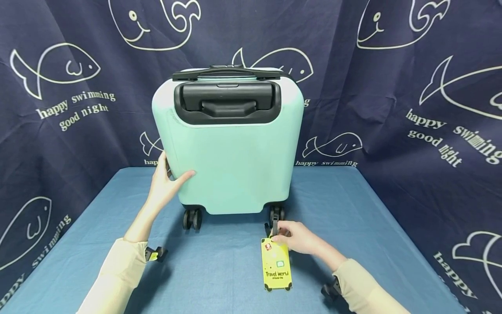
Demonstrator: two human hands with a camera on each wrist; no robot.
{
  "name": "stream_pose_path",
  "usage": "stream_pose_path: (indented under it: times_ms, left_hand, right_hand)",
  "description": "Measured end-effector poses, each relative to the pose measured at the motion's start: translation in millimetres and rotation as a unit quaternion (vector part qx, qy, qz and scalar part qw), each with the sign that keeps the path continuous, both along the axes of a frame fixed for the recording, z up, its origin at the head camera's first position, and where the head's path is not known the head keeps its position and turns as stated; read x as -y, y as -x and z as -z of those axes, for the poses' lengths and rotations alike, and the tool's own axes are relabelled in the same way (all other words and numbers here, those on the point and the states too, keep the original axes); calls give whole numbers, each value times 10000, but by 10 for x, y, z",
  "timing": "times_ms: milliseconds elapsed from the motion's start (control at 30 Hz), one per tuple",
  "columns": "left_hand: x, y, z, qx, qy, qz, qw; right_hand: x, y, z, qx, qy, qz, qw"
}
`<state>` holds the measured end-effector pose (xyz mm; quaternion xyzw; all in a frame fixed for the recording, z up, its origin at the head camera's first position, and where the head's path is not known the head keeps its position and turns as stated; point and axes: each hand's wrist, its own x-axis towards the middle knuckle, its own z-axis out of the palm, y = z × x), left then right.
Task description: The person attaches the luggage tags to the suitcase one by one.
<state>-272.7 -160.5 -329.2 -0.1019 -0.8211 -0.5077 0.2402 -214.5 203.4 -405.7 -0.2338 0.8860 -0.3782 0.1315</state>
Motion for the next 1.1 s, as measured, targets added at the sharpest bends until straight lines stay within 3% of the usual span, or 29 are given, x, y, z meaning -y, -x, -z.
stream_pose_path:
  times_ms: [300,500,867,1100]
  left_hand:
    - [3,31,31,-106,-71,37,9999]
    - [17,5,40,-266,-49,68,9996]
    - [54,-22,65,-457,-95,186,9987]
    - [55,-9,66,-278,0,199,9994]
  right_hand:
    - [-77,-36,-56,-142,194,122,9996]
    - [-88,-62,-135,-507,173,60,9985]
    - [-104,-122,-459,-1068,379,62,9935]
    - [-144,-162,-622,-1639,389,197,9855]
